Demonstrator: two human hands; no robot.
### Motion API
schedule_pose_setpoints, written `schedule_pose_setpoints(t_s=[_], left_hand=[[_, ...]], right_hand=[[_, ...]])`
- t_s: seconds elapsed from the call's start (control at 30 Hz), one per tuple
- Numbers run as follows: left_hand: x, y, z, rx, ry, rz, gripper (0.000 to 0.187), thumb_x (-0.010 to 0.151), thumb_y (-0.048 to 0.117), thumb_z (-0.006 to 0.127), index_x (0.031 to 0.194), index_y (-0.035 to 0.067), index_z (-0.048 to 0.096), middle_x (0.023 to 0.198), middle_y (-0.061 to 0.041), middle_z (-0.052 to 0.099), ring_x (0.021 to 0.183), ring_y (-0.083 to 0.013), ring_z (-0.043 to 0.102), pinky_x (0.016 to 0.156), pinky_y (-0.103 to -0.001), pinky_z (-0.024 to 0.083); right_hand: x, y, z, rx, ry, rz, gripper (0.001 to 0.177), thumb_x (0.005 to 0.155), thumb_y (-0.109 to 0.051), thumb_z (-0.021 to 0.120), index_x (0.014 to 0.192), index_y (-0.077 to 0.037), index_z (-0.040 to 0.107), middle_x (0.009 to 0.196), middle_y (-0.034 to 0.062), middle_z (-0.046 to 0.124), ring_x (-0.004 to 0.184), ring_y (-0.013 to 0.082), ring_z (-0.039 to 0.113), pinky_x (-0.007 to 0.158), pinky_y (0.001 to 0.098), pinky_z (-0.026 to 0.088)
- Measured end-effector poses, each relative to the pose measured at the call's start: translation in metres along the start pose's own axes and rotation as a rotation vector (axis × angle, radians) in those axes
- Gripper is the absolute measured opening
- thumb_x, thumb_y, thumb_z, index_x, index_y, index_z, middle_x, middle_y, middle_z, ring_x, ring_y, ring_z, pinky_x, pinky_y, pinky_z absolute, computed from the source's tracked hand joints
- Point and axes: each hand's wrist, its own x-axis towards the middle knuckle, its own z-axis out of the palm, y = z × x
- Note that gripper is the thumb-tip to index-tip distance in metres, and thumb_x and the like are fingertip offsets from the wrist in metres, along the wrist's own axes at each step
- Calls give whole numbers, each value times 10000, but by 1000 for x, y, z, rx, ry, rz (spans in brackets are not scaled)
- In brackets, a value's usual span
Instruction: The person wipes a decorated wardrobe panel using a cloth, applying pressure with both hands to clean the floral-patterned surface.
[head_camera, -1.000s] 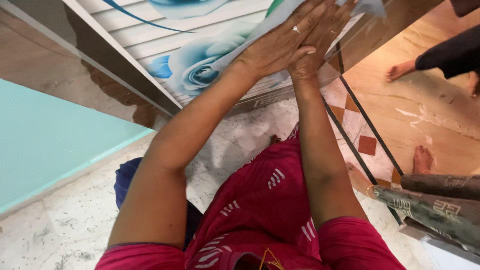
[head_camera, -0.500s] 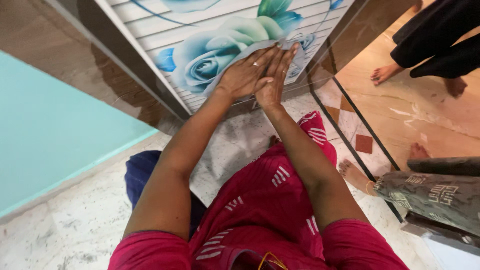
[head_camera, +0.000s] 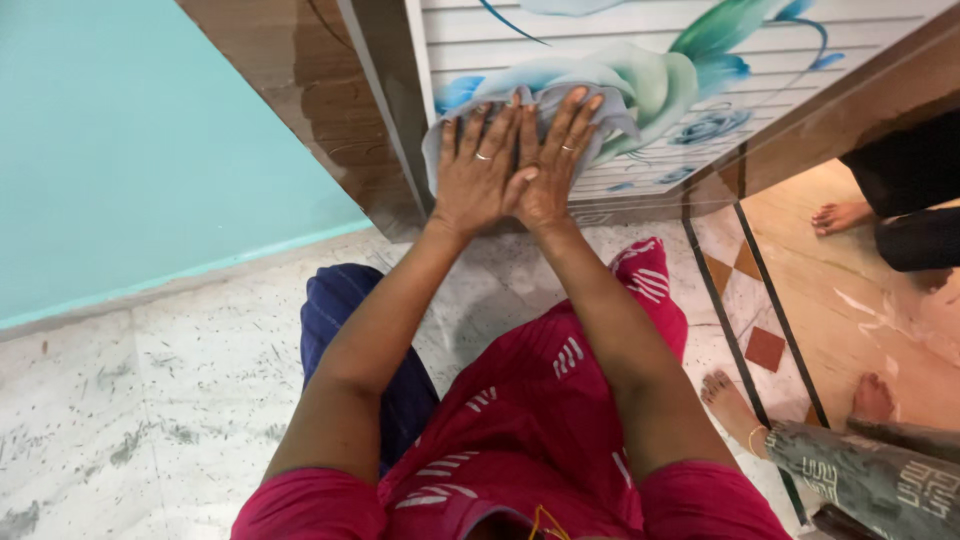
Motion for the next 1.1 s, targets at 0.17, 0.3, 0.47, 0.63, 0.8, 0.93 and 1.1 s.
schedule_pose_setpoints(t_s=[0.17, 0.3, 0.47, 0.63, 0.8, 0.93, 1.1], left_hand=[[-3, 6, 5, -71, 82, 11, 931, 1070, 741, 295, 1640, 5, 261, 1714, -139, 129, 1583, -340, 45, 1242, -624, -55], [0, 10, 8, -143, 208, -28, 959, 1081, 753, 241, 1660, -2, 112, 1734, -178, 5, 1622, -334, -94, 1278, -640, -103], [10, 24, 5, -104, 331, -54, 905, 1092, 710, 205, 1673, 31, 58, 1737, -190, -85, 1621, -348, -184, 1266, -648, -175], [19, 13, -5, -144, 350, -115, 930, 1086, 724, 224, 1678, 29, 48, 1737, -202, -98, 1622, -347, -191, 1244, -641, -190], [13, -2, -2, -163, 400, -114, 917, 1077, 735, 220, 1694, 85, 25, 1737, -221, -156, 1623, -355, -231, 1214, -626, -216], [1, -16, 9, -41, 351, -90, 896, 1072, 713, 301, 1693, 110, 69, 1723, -227, -150, 1610, -365, -213, 1249, -658, -196], [-6, -9, 5, -68, 393, -59, 857, 1116, 647, 432, 1692, 111, 95, 1718, -230, -163, 1627, -389, -194, 1267, -671, -143]], right_hand=[[-5, 9, -12, 81, -39, -28, 673, 1156, -457, 504, 1696, -318, 128, 1734, 191, -139, 1611, 467, -115, 1299, 695, 21], [0, 12, -33, 228, 25, -5, 666, 1224, -431, 469, 1718, -246, 62, 1741, 167, -127, 1617, 385, -64, 1288, 578, 79], [11, 7, -35, 187, 16, 48, 708, 1193, -458, 410, 1711, -172, 22, 1715, 150, -117, 1611, 364, -77, 1301, 546, 50], [25, 1, -13, 85, 48, -1, 716, 1167, -489, 351, 1714, -189, 0, 1744, 178, -160, 1591, 384, -137, 1274, 628, -95], [25, 11, 17, -13, 115, -128, 646, 1175, -458, 418, 1706, -337, 71, 1749, 165, -159, 1629, 375, -174, 1242, 672, -149], [21, 26, 28, -205, 118, -190, 633, 1203, -466, 449, 1711, -357, 88, 1757, 154, -162, 1627, 361, -190, 1258, 668, -156], [16, 30, 9, -104, 107, -221, 636, 1174, -413, 498, 1686, -301, 136, 1758, 159, -95, 1640, 354, -85, 1271, 640, -72]])
